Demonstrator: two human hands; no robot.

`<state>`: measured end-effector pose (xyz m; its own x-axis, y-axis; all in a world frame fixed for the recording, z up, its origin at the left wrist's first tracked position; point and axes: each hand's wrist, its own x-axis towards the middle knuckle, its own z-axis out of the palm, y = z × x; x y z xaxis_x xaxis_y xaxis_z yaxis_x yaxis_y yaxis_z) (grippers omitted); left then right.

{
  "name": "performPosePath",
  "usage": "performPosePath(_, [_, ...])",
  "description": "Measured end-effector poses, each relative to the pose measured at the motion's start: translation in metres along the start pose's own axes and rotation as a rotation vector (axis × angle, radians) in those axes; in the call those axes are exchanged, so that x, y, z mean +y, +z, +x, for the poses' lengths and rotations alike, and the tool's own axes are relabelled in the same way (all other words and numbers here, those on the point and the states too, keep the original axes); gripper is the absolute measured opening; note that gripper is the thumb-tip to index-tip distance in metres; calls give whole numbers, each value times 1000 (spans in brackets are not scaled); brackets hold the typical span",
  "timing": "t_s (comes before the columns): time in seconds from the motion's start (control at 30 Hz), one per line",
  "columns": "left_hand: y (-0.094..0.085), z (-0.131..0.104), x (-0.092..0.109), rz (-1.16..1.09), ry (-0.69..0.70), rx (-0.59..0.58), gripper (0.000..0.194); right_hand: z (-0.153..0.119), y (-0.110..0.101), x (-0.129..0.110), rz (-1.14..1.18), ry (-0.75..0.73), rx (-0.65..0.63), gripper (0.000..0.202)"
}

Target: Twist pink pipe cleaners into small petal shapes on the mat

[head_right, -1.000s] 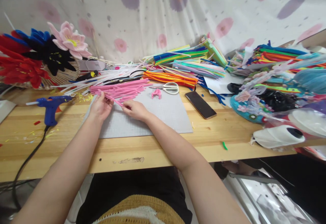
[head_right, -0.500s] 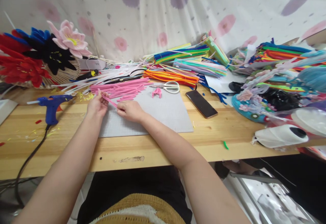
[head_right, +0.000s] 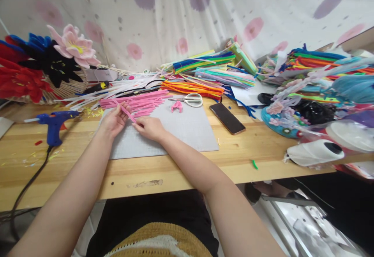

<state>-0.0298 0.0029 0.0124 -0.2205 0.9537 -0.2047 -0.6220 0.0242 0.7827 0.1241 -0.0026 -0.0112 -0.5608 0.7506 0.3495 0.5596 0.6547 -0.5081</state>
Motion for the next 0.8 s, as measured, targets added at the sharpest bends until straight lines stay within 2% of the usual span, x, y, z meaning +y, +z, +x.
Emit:
performPosePath(0.23, [3, 3, 1, -184, -7, 180, 21, 3, -1, -11, 4, 17, -22, 28])
performPosePath(0.37, [7, 0, 6, -206, -9, 258, 20, 6, -1, -15, 6, -9, -19, 27])
performPosePath(0.8, [6, -2, 13, -196, 23, 344, 25, 7, 0, -18, -65, -138, -34, 29])
